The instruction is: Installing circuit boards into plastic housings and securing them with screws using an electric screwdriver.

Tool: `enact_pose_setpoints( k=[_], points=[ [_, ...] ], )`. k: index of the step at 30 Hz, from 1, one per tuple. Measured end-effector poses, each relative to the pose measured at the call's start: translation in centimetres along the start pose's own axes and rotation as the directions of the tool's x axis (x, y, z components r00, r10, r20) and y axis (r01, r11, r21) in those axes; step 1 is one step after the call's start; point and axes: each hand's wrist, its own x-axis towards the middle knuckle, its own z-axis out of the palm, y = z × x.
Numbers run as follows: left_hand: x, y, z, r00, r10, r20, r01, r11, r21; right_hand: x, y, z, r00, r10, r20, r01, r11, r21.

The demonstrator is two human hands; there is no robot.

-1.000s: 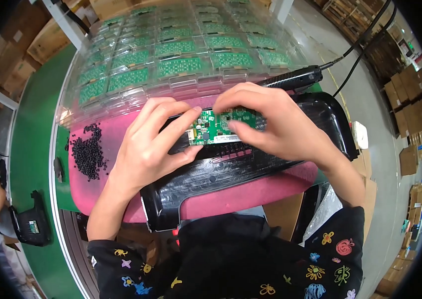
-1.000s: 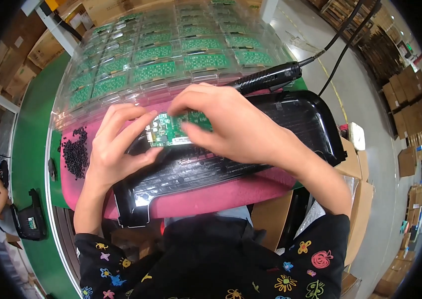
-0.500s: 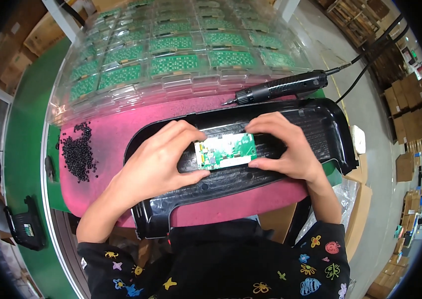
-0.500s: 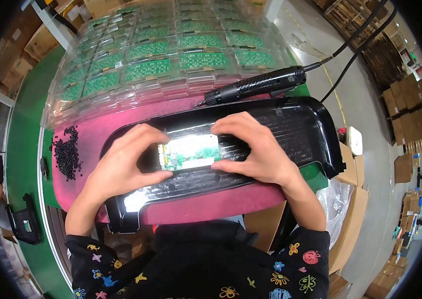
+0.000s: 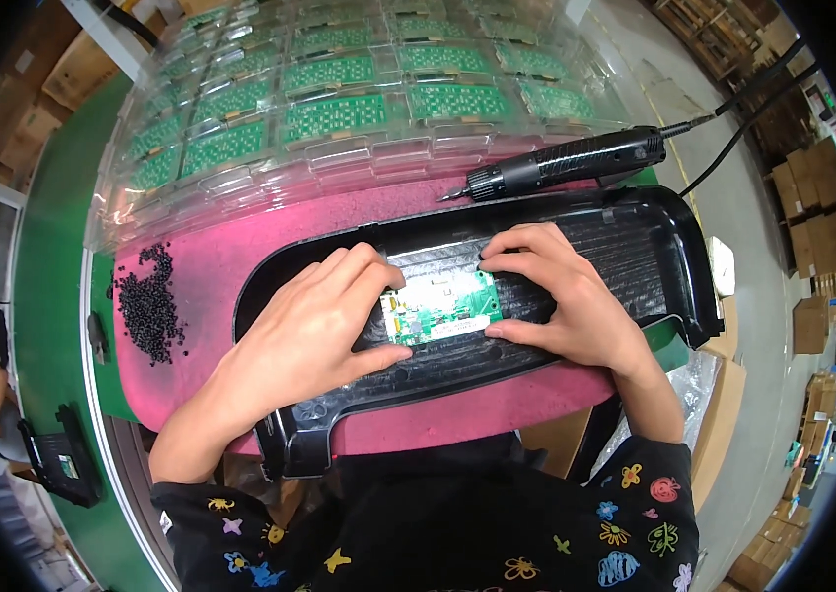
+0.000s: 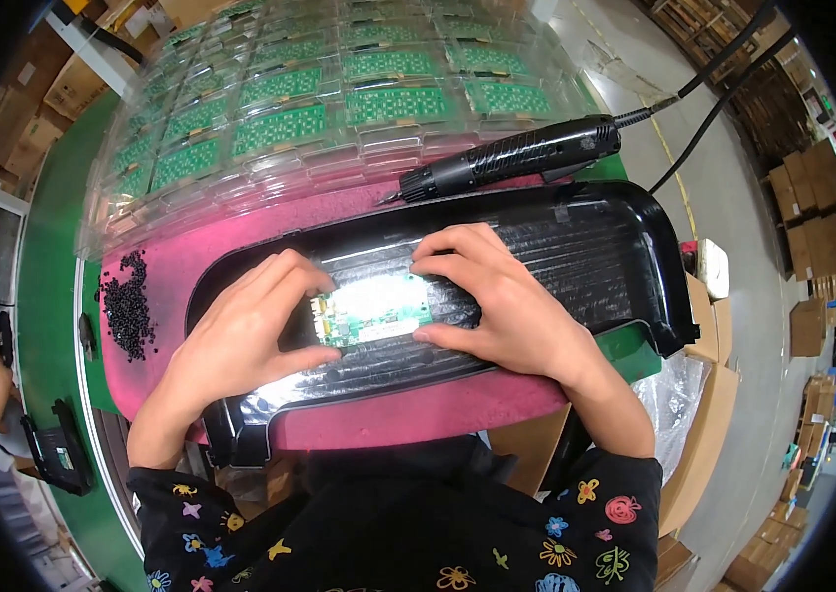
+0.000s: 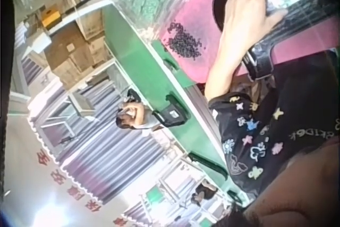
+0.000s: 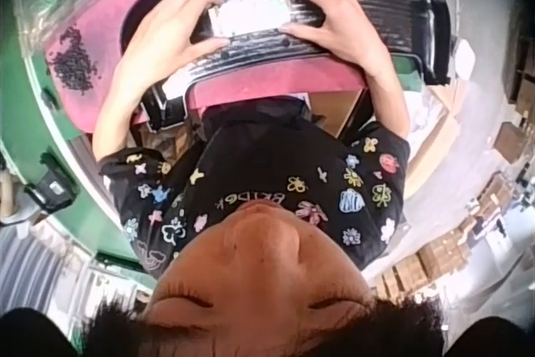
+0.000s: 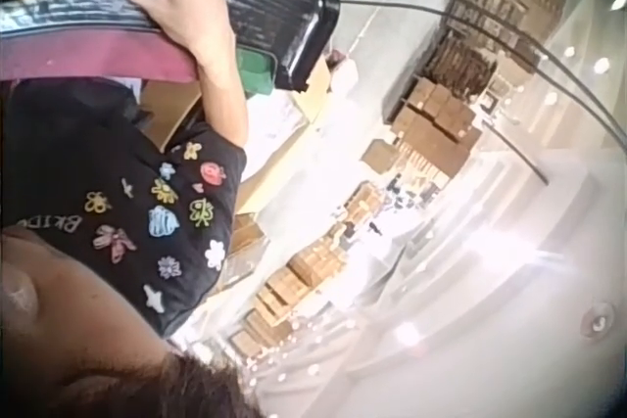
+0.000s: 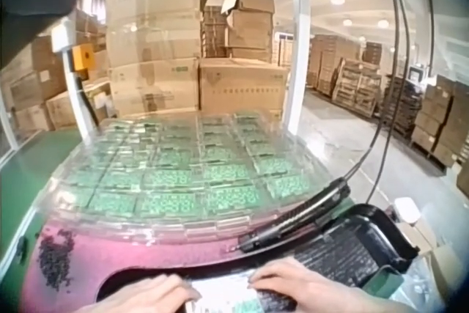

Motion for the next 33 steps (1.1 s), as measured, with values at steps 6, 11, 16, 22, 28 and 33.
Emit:
enact_pose_setpoints(
  k=[6, 11, 16, 22, 28, 33],
  points=[
    [-0.5, -0.4, -0.2, 0.999, -0.015, 0.03, 0.015, 1.0, 0.017, 0.5, -0.3, 0.5, 1.0, 0.025, 0.006, -0.025, 1.0, -0.014],
    [-0.8, -0.8, -0.1, 0.998, 0.058, -0.008, -0.058, 0.998, 0.031, 0.4, -1.0, 0.0, 0.997, 0.062, 0.04, -0.06, 0.997, -0.048],
    [-2.1, -1.5, -1.1, 0.958, 0.064, -0.28, -0.058, 0.998, 0.031, 0.8, -3.0, 0.0, 0.985, 0.041, -0.165, -0.07, 0.982, -0.178],
    [-6.8, -5.4, -7.5, 0.773, -0.255, -0.582, 0.466, 0.849, 0.248, -1.4, 1.6, -5.3, 0.794, 0.096, -0.601, -0.438, 0.776, -0.454],
    [-11.9, -9.8, -7.3, 0.73, -0.505, -0.461, 0.676, 0.634, 0.376, -0.1, 6.3, -10.5, 0.805, 0.477, -0.352, -0.474, 0.875, 0.1],
    [-9.9, -9.7, -7.0, 0.734, -0.496, -0.464, 0.654, 0.699, 0.288, 4.1, 4.3, -7.1, 0.644, 0.214, -0.735, -0.047, 0.969, 0.241]
  ],
)
